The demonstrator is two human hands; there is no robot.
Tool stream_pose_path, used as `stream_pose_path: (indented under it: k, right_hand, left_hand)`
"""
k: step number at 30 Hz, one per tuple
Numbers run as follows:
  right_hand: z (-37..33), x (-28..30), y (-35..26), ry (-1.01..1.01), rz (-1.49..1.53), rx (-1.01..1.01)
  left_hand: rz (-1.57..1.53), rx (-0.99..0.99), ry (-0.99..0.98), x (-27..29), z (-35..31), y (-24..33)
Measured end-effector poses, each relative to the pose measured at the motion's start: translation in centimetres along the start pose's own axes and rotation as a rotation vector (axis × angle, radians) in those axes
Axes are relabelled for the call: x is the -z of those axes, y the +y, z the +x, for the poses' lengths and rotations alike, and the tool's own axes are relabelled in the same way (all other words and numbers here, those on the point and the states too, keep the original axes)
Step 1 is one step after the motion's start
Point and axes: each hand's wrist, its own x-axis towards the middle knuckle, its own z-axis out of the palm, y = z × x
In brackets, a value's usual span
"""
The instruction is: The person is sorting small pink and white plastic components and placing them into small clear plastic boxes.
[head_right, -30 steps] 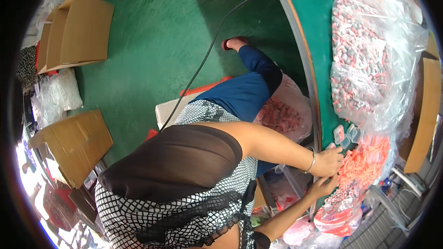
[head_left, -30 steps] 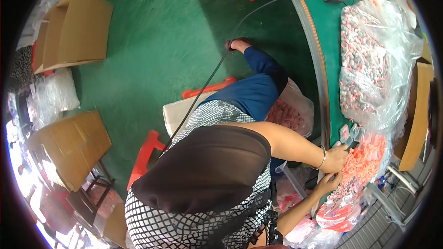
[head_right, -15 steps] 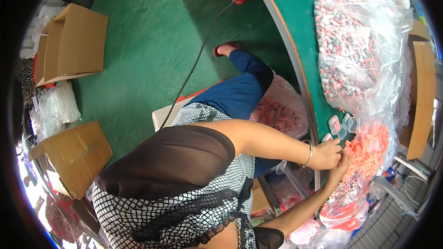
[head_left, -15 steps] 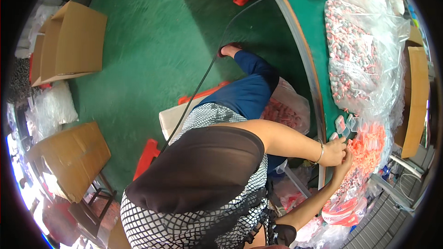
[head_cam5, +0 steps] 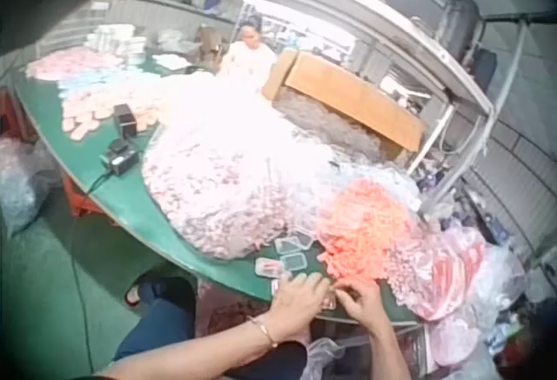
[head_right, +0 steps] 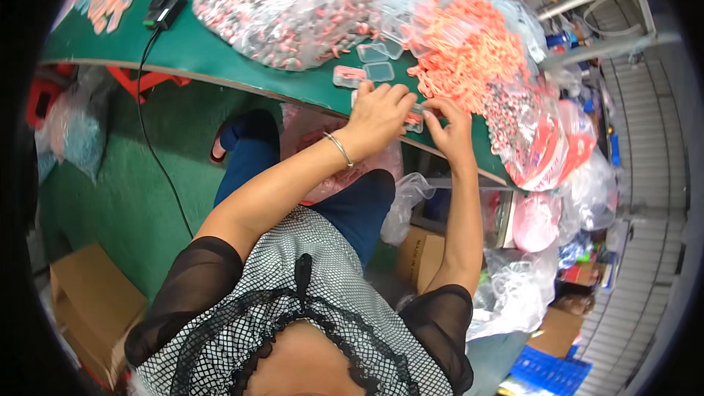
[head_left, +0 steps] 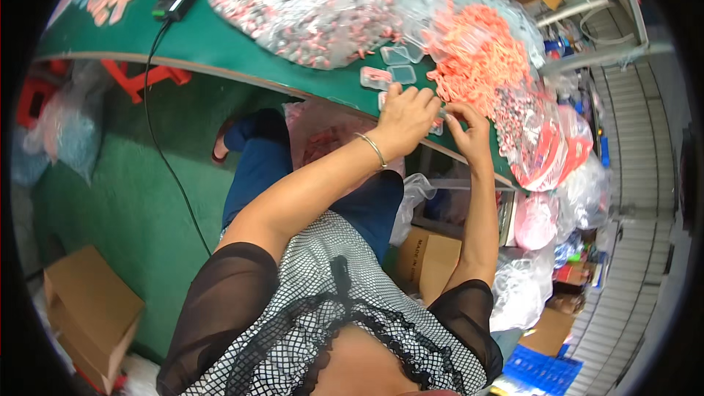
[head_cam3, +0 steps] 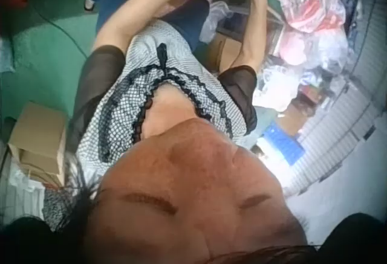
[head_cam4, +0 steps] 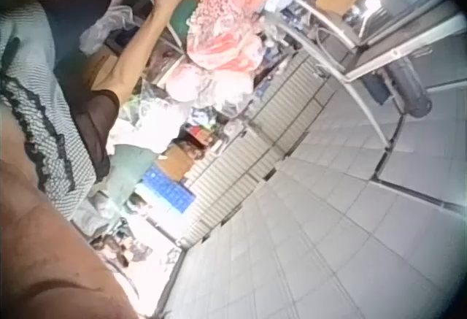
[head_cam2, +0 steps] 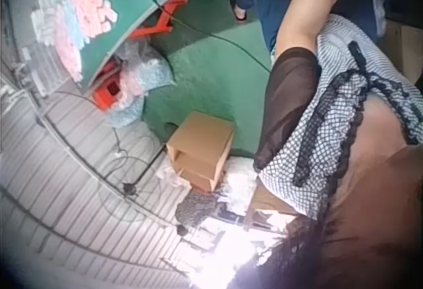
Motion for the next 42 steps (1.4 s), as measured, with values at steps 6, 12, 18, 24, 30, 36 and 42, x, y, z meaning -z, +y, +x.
stream_pose_path:
  k: [6, 12, 18, 24, 30, 36, 42]
  right_hand:
    - [-2.5, -1.4, -1.0, 0.049, -0.094, 0.096]
    - [-2.7, -3.3, -0.5, 0.168, -0.053, 0.032]
    - [-2.8, -4.1, -0.7, 0.251, -0.053, 0.106]
    - [-1.2, -2.0, -0.2, 0.064, 0.199, -0.128]
    - [6.0, -3.9, -1.0, 0.033, -0.013, -0.044]
    - [10.7, -5.1, -3.0, -0.216, -0.376, 0.114]
    - [13.7, -5.5, -1.0, -0.515, -0.264, 0.172]
  left_hand:
    - [0.056, -0.176, -0.047, -0.3, 0.5, -0.8]
    - [0.023, -0.274, -0.071, 0.4, 1.4, -1.9]
    - [0.011, -0.265, -0.043, 0.7, 1.1, -1.6]
    - [0.195, -0.251, -0.052, 1.4, -0.3, -1.4]
    - [0.094, -0.272, -0.002, 0.9, -1.1, -1.4]
    - [0.031, -0.294, 0.049, 1.3, -1.2, -2.1]
    - [0.050, -0.287, 0.066, 1.5, -1.6, -2.7]
